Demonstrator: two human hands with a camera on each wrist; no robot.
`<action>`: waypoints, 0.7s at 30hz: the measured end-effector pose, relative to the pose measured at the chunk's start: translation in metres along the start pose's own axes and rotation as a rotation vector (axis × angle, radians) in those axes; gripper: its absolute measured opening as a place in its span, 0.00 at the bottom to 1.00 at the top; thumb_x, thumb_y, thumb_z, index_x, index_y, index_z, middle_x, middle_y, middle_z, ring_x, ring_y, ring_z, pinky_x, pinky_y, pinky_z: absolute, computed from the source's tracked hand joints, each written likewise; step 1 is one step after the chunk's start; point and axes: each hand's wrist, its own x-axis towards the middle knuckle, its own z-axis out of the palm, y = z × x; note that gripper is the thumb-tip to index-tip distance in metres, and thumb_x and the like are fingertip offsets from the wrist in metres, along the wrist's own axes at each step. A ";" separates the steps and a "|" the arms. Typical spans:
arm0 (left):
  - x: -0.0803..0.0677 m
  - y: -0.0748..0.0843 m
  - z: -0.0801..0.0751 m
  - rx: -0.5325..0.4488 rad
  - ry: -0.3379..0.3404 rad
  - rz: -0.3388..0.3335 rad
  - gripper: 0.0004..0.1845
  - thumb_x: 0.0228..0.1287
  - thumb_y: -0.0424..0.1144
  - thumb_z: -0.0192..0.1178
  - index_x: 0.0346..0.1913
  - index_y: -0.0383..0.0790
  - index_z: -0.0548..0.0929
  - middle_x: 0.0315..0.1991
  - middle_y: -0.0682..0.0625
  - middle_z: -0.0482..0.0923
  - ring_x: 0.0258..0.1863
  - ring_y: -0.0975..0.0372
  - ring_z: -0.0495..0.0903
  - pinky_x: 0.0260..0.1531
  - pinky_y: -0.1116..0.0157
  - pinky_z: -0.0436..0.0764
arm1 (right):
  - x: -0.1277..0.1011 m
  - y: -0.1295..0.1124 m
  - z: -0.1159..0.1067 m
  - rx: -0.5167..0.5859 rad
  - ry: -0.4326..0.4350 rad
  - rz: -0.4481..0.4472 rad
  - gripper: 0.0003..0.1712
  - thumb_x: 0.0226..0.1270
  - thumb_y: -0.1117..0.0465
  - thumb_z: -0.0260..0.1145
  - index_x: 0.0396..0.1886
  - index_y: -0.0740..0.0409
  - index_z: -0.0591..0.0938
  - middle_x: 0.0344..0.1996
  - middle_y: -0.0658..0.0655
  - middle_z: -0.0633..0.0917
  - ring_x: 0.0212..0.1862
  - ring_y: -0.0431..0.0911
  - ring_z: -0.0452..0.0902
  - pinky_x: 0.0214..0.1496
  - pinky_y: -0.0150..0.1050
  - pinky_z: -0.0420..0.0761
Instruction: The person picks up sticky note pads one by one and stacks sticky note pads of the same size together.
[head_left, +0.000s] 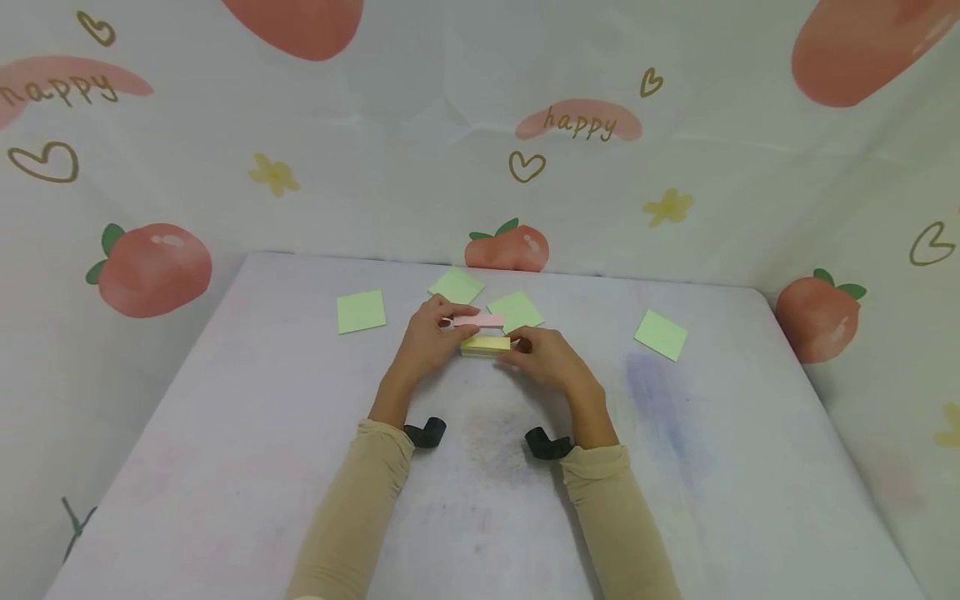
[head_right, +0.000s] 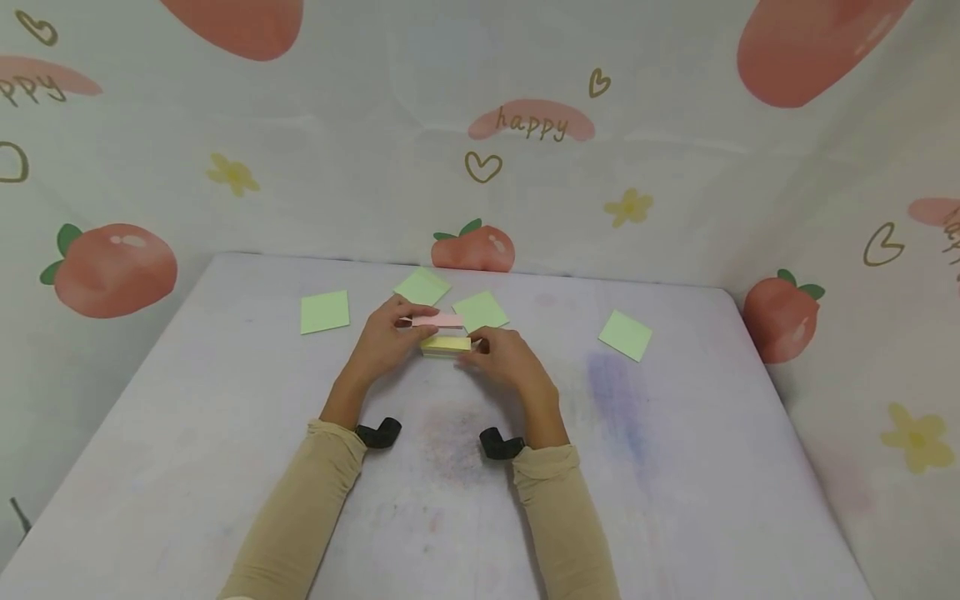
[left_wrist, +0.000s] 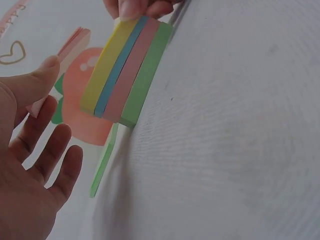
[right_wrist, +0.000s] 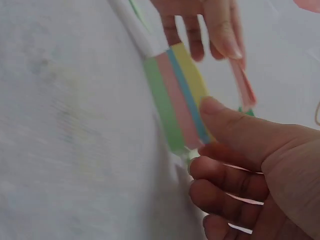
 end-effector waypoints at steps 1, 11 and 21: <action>0.000 0.000 -0.001 -0.001 0.004 0.003 0.15 0.64 0.43 0.71 0.53 0.43 0.89 0.39 0.46 0.74 0.48 0.54 0.76 0.59 0.53 0.78 | -0.001 0.000 -0.002 0.012 0.006 0.011 0.23 0.69 0.47 0.70 0.58 0.53 0.84 0.45 0.54 0.89 0.45 0.46 0.83 0.50 0.44 0.82; 0.000 0.001 -0.002 -0.058 0.006 0.017 0.15 0.62 0.39 0.73 0.52 0.45 0.90 0.38 0.48 0.75 0.49 0.56 0.78 0.59 0.54 0.78 | -0.003 -0.008 -0.008 0.134 0.181 -0.135 0.24 0.70 0.53 0.70 0.61 0.58 0.82 0.41 0.56 0.84 0.36 0.47 0.80 0.39 0.37 0.79; -0.002 0.003 0.000 -0.051 -0.025 0.007 0.16 0.62 0.40 0.73 0.53 0.46 0.90 0.37 0.50 0.74 0.50 0.57 0.78 0.59 0.54 0.78 | -0.004 -0.012 -0.003 0.131 0.228 -0.200 0.19 0.71 0.57 0.69 0.57 0.60 0.82 0.40 0.57 0.83 0.33 0.45 0.78 0.35 0.34 0.76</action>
